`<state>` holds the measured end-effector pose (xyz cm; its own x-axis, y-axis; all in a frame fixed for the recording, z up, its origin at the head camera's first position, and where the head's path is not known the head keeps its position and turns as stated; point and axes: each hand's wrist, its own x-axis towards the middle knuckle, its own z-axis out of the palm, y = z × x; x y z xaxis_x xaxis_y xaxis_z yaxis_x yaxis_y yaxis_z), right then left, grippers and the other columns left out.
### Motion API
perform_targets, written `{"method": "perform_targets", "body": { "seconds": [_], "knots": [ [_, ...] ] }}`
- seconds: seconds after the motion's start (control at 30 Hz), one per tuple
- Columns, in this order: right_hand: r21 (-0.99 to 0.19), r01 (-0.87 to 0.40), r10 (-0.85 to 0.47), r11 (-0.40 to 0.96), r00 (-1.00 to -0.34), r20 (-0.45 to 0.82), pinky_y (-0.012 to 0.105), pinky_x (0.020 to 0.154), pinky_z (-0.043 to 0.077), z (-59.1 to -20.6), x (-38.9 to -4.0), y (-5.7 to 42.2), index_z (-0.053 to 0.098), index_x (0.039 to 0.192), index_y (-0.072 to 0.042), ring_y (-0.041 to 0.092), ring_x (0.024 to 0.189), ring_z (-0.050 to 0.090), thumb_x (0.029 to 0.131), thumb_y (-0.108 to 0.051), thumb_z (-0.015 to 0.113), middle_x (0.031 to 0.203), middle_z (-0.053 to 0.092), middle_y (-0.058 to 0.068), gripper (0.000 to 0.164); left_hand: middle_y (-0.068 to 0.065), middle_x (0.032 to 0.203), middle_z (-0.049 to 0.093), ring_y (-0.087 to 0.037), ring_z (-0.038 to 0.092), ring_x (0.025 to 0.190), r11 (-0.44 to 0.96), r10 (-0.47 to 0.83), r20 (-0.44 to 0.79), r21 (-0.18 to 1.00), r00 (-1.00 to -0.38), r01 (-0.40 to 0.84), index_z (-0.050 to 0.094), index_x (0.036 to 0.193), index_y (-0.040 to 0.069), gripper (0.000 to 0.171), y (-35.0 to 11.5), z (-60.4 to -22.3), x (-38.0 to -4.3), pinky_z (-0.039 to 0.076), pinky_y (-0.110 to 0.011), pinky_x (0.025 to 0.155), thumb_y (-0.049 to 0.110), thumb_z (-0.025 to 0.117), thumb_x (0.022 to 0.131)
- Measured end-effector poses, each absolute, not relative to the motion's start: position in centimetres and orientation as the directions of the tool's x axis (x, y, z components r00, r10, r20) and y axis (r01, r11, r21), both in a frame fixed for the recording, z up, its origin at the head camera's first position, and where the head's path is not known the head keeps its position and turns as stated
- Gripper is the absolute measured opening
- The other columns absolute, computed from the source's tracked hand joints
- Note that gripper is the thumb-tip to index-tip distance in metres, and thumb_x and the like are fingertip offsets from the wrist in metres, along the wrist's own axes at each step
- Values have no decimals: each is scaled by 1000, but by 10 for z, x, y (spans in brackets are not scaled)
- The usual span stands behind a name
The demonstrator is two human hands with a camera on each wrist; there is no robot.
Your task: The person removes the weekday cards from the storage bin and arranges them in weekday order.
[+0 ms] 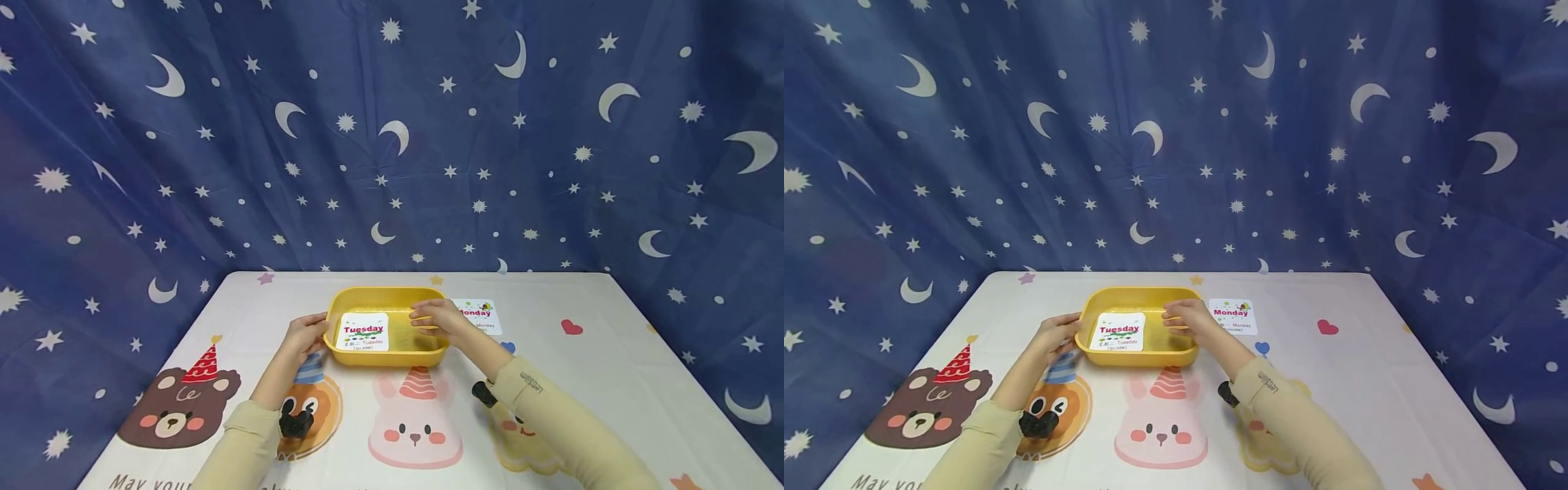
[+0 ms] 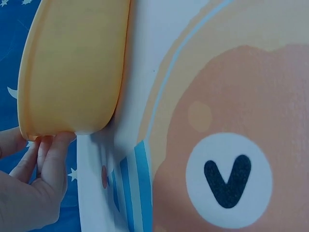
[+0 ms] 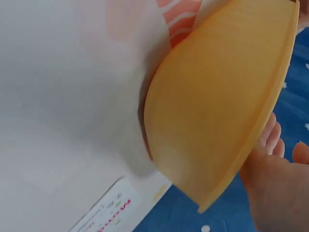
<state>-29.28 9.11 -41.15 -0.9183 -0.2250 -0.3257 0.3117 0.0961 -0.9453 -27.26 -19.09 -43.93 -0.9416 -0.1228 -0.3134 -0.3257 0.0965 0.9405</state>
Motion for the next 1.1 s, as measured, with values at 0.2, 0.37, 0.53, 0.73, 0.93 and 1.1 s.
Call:
{"method": "perform_targets", "body": {
  "seconds": [0.2,0.37,0.53,0.73,0.93,1.1],
  "knots": [
    [-930,347,-231,123,-901,-367,34,89,55,-419,-297,79,49,129,10,22,92,66,95,-9,50,102,66,11,39,-21,120,57,-7,58,72,79,-115,-319,941,-941,-328,46,135,-5,43,-189,-437,-275,54,-16,59,6,52,94],
    [-915,392,-201,99,-892,-404,33,83,57,-429,-299,70,51,125,9,22,89,66,95,-10,52,108,64,17,36,-18,112,60,-6,57,67,78,-105,-314,943,-944,-322,46,134,-5,42,-189,-437,-276,53,-16,57,6,52,94],
    [-906,413,-197,92,-885,-423,36,85,57,-435,-299,60,51,125,8,23,90,66,95,-10,51,120,59,24,35,-20,114,59,-7,59,69,116,-124,-306,940,-944,-320,47,135,-4,41,-189,-440,-274,54,-16,58,8,50,95],
    [-887,450,-158,106,-873,-462,34,83,58,-437,-300,48,49,127,7,24,88,66,95,-11,53,121,60,24,37,-26,128,51,-10,59,76,111,-123,-316,938,-941,-329,45,136,-3,42,-191,-440,-272,54,-16,61,8,49,96],
    [-863,492,-106,115,-858,-503,33,83,57,-440,-305,40,53,123,5,21,83,64,94,-13,55,114,63,19,34,-24,129,51,-10,59,79,105,-128,-326,935,-937,-340,46,136,-2,43,-191,-439,-272,54,-16,61,9,49,95],
    [-857,506,-103,94,-851,-514,34,83,57,-444,-306,37,57,117,6,16,73,61,94,-8,54,99,66,15,28,-24,120,58,-9,60,73,81,-114,-311,944,-944,-321,46,135,-5,42,-190,-440,-273,54,-16,59,7,50,95]
  ]
}}
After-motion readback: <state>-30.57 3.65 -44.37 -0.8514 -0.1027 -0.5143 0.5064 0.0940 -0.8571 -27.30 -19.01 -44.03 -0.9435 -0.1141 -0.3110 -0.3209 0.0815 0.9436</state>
